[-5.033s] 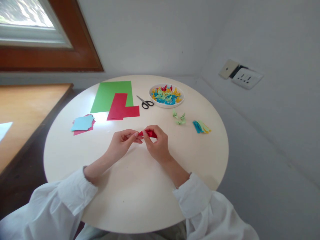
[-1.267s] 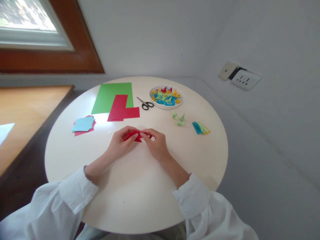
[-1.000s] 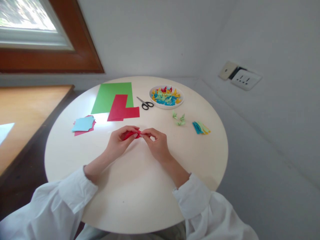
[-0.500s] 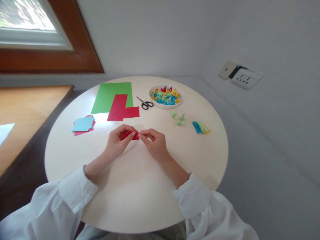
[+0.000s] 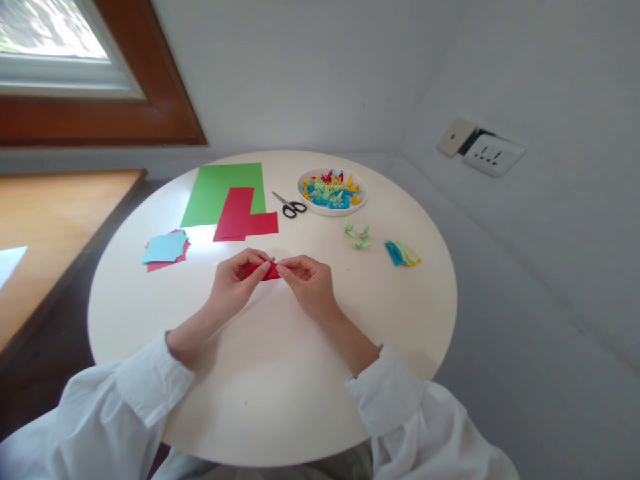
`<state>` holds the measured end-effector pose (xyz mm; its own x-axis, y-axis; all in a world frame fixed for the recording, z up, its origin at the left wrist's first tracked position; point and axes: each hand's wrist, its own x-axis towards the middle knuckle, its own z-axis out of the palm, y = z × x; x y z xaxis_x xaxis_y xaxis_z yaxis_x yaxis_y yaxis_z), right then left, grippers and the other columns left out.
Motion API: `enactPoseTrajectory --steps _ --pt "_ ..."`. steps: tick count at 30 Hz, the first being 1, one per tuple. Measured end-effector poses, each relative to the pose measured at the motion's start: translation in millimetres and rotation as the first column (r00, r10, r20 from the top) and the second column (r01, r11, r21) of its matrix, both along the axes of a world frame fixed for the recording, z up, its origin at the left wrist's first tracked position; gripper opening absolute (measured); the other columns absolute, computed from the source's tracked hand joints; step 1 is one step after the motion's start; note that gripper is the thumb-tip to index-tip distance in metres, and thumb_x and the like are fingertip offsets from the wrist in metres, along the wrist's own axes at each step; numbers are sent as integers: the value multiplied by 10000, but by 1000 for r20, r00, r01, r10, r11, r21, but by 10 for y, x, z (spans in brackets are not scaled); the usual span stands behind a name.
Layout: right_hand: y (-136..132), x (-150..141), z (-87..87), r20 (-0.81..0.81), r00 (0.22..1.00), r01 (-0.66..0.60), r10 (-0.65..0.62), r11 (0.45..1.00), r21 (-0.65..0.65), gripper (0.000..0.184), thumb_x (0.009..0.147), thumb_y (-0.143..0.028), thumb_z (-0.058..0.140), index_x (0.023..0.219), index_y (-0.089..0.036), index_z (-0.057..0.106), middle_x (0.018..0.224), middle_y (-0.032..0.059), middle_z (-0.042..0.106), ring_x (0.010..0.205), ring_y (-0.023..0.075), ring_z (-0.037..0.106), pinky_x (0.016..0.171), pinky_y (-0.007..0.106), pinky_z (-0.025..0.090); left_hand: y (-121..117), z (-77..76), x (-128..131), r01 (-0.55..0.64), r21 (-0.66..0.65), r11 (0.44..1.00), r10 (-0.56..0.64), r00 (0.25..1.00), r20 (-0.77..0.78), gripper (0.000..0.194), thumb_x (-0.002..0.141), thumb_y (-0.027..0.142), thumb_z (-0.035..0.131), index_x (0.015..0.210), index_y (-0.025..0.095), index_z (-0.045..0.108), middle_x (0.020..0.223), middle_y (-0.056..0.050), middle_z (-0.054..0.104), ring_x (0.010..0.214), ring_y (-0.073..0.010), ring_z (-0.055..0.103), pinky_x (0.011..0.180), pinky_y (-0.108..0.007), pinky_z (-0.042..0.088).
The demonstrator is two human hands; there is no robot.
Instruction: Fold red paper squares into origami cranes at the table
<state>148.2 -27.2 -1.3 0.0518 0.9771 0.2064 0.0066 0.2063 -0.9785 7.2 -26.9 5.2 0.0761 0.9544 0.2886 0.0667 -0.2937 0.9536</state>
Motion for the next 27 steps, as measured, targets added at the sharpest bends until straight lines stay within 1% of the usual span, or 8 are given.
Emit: enactPoseTrajectory --steps 5,15,19,27 --pt "6 3 12 2 1000 2 -2 1000 -11 58 629 -225 686 654 -177 665 674 17 703 650 151 654 644 279 536 -3 -7 -11 -4 9 1000 5 996 -84 107 750 237 588 683 158 563 784 -43 603 702 -135 583 614 -262 490" --pt "16 4 -19 -15 1000 -17 17 1000 2 61 634 -234 678 656 -182 655 685 15 704 652 150 656 651 290 543 30 -29 -10 -4 29 1000 8 990 -141 83 756 215 563 686 171 550 754 -28 620 715 -135 578 651 -260 465" --pt "21 2 -15 6 1000 -15 15 1000 0 56 630 -229 678 651 -182 655 677 13 700 650 147 651 649 285 540 40 -37 -7 -29 39 999 35 986 -162 92 742 219 562 665 174 539 725 -20 603 689 -132 564 621 -255 452" --pt "18 1 -9 13 1000 -8 9 1000 -21 63 621 -235 675 637 -178 651 665 16 691 647 151 645 645 286 533 32 -17 -1 -42 36 998 48 978 -201 106 737 238 570 659 179 529 711 -17 602 657 -128 549 568 -242 430"
